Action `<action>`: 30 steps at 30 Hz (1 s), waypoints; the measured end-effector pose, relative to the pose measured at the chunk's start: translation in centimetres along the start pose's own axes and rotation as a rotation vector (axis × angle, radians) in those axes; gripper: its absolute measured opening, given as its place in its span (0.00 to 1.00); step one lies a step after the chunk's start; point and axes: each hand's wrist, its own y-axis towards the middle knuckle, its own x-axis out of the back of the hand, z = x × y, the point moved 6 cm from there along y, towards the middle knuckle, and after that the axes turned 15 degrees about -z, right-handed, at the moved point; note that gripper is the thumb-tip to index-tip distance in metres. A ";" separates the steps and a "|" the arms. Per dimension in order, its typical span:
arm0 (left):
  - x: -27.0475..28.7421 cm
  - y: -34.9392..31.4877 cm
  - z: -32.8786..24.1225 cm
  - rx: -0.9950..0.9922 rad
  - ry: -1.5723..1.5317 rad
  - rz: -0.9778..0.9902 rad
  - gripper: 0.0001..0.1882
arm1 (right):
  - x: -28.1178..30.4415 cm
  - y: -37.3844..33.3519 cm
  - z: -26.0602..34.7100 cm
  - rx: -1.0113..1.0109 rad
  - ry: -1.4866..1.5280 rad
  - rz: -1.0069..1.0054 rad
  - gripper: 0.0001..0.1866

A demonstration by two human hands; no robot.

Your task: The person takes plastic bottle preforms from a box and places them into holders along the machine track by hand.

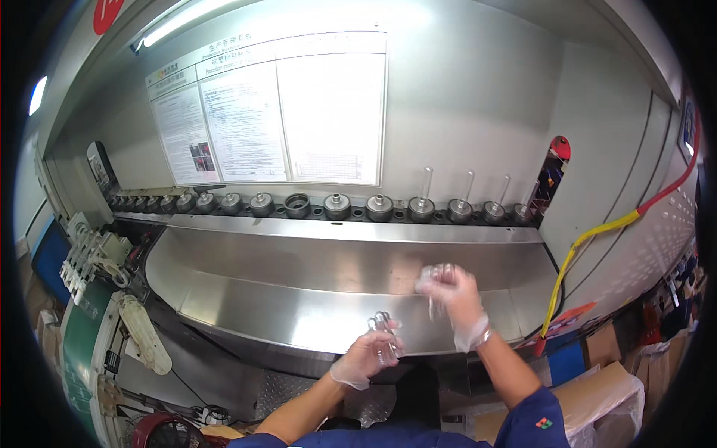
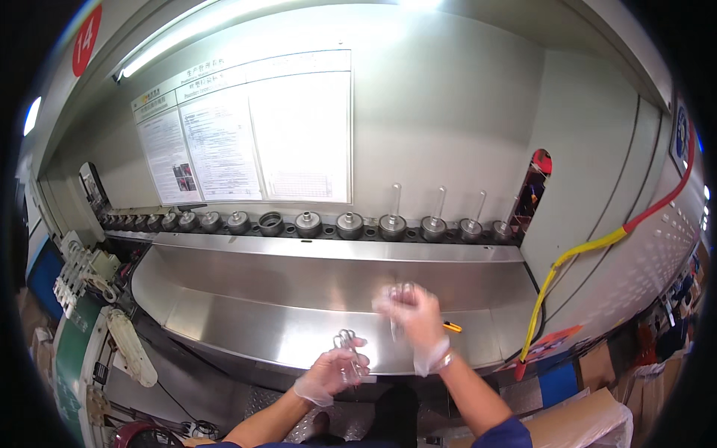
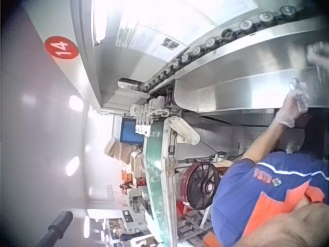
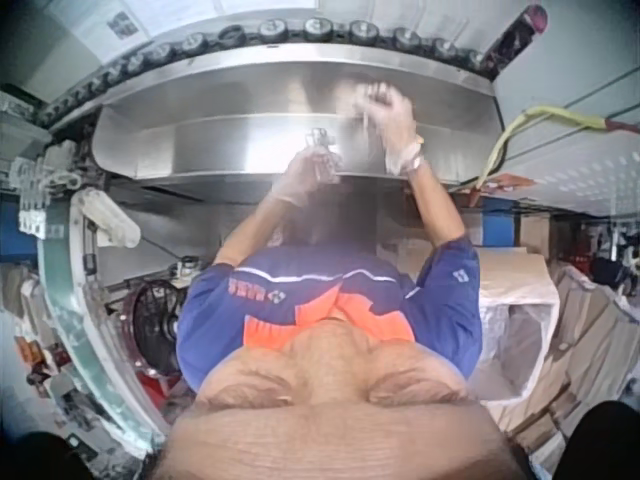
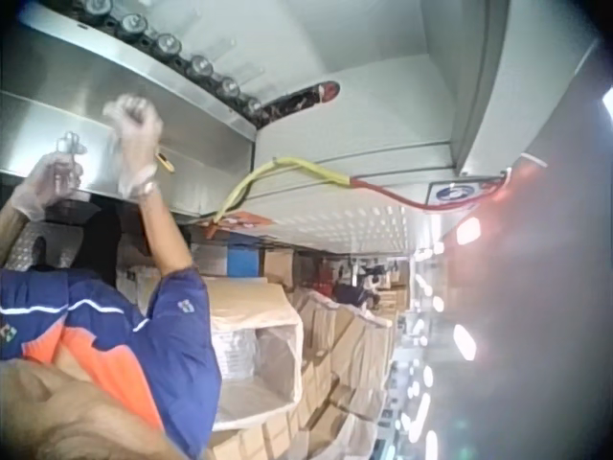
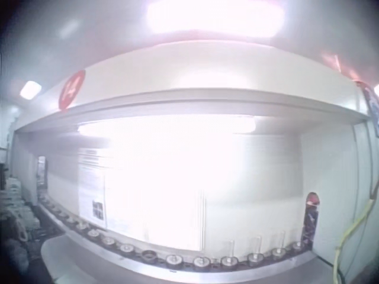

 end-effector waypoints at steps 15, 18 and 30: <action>1.1 -5.7 -20.4 -0.650 0.264 -0.343 0.13 | -14.7 19.5 1.1 0.367 0.025 -0.274 0.14; 1.1 -7.3 -24.9 -0.899 0.305 -0.451 0.10 | -13.9 19.8 0.5 0.324 0.048 -0.246 0.15; 3.8 -6.8 -42.4 -1.488 0.490 -0.802 0.19 | -16.9 15.4 3.6 0.583 0.082 -0.190 0.18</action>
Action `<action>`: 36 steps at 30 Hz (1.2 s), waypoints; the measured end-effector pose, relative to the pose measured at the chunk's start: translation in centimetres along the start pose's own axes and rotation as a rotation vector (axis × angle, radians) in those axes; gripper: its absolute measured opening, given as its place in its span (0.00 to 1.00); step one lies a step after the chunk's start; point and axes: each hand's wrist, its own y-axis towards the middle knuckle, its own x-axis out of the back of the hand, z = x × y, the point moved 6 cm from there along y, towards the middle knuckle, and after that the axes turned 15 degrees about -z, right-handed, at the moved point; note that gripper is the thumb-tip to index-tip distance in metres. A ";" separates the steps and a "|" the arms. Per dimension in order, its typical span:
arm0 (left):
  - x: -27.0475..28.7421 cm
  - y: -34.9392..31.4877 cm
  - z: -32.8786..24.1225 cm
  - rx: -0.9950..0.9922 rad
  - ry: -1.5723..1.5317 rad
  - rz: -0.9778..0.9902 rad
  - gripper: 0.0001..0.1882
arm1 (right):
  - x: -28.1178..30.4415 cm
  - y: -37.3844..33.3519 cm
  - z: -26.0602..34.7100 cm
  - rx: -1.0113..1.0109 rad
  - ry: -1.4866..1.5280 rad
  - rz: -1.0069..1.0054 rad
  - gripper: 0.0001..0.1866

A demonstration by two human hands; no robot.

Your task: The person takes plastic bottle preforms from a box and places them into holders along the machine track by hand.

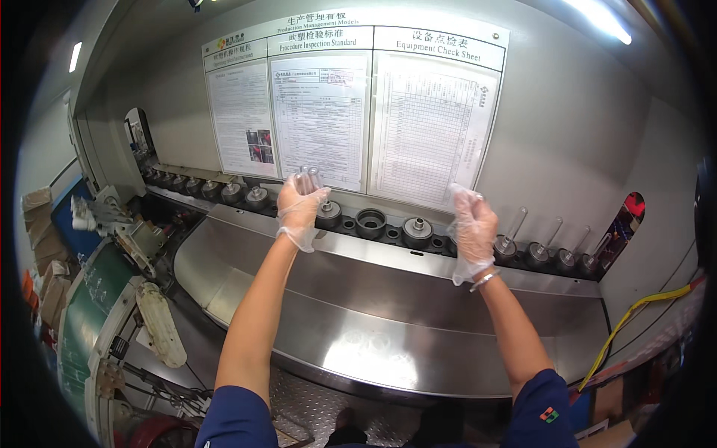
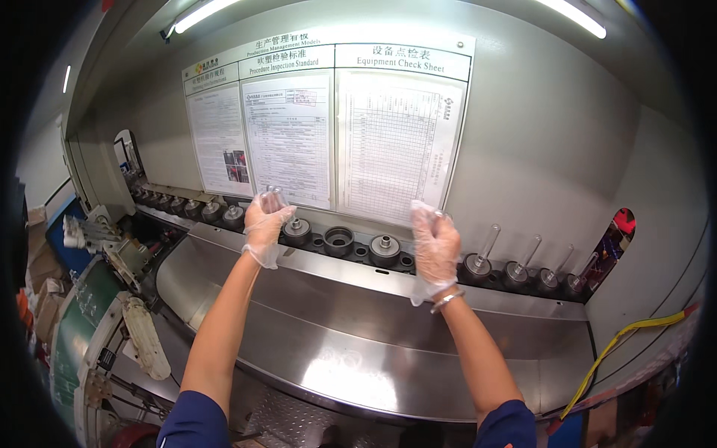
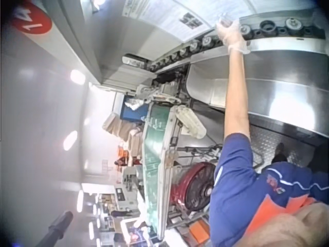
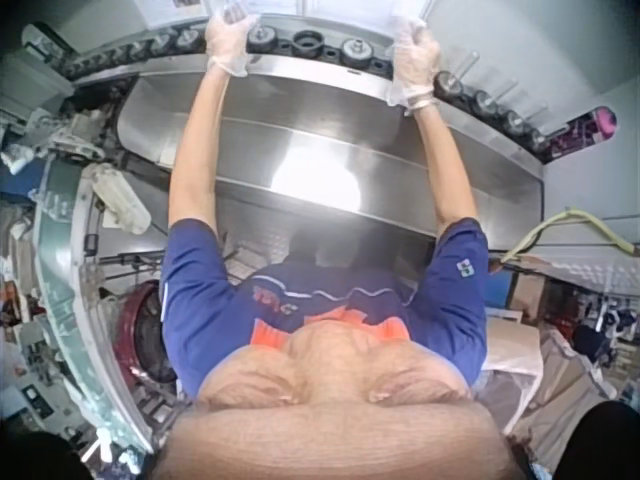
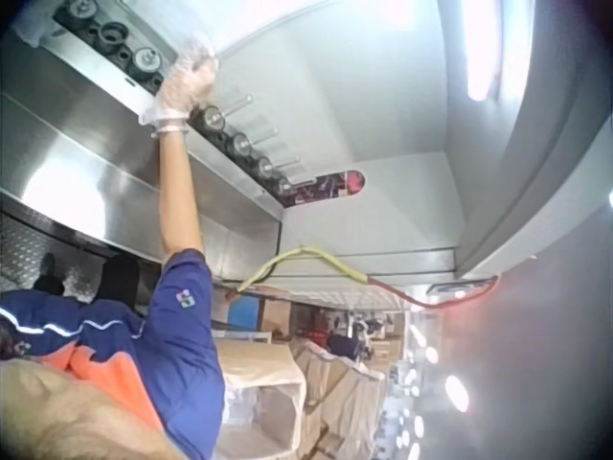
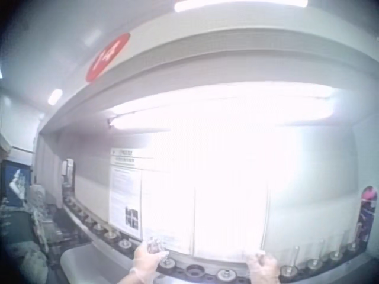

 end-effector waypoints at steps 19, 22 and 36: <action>3.6 3.0 1.8 0.039 0.009 0.033 0.17 | -6.5 -0.1 -4.6 0.066 -0.546 0.249 0.26; 4.1 5.0 0.2 0.001 -0.132 -0.041 0.21 | -6.1 0.0 -4.6 0.097 -0.535 0.206 0.24; 4.0 8.5 3.7 -0.122 0.384 0.185 0.25 | -6.1 0.0 -5.0 0.111 -0.495 0.162 0.22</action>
